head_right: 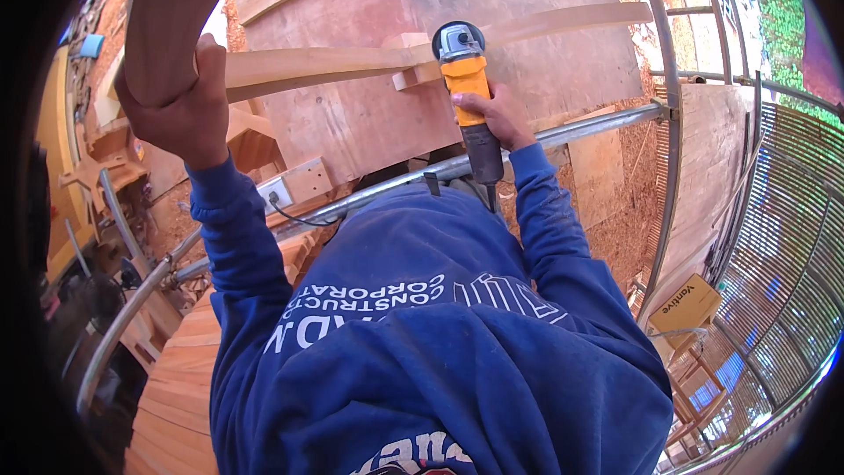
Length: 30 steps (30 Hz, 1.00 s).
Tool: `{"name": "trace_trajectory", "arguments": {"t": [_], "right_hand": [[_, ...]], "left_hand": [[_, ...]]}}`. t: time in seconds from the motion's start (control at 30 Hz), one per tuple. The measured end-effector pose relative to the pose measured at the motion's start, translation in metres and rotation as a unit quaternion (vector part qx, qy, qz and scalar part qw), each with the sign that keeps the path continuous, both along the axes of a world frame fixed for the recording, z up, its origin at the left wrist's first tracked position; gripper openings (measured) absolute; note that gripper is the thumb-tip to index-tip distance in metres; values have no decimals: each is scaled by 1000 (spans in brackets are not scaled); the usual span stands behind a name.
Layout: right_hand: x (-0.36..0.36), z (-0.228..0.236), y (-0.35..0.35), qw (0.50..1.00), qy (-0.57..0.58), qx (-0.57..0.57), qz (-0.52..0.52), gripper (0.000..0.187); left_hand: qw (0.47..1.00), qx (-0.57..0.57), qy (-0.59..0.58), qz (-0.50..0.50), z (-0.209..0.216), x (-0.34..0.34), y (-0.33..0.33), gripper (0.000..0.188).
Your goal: The person uses an angle grinder with a sanding disc to smooth the edges of a curved wooden structure. They hold the tool with both hands and move it along the wood's surface, generating sawdust. The person occasionally repositions the wood piece to access different sections.
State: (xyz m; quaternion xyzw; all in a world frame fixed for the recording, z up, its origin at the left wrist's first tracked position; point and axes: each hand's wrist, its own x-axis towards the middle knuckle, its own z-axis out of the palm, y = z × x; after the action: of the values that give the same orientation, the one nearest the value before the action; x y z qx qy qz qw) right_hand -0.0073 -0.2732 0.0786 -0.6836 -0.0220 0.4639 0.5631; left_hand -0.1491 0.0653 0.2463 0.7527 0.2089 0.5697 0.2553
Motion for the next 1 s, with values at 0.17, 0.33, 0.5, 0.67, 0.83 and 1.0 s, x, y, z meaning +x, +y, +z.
{"name": "trace_trajectory", "arguments": {"t": [0.17, 0.33, 0.5, 0.67, 0.83, 1.0], "right_hand": [[-2, 28, -15, 990, 75, 109, -50, 50], [-7, 27, -33, 973, 113, 186, -82, 48], [-26, 45, -27, 981, 104, 147, -70, 42], [-48, 43, -13, 981, 117, 146, -45, 42], [-58, 34, -23, 978, 128, 152, -71, 42], [-50, 41, -41, 974, 111, 165, -110, 46]], "left_hand": [[998, 7, 43, -41, 6, -12, 7, 64], [996, 22, 86, 20, -12, -30, 18, 48], [994, -92, -51, 28, -56, -53, 36, 49], [983, -150, -64, 88, -91, -71, 59, 44], [987, -142, -64, 38, -66, -52, 36, 44], [991, -122, -30, 55, -68, -53, 47, 49]]}}
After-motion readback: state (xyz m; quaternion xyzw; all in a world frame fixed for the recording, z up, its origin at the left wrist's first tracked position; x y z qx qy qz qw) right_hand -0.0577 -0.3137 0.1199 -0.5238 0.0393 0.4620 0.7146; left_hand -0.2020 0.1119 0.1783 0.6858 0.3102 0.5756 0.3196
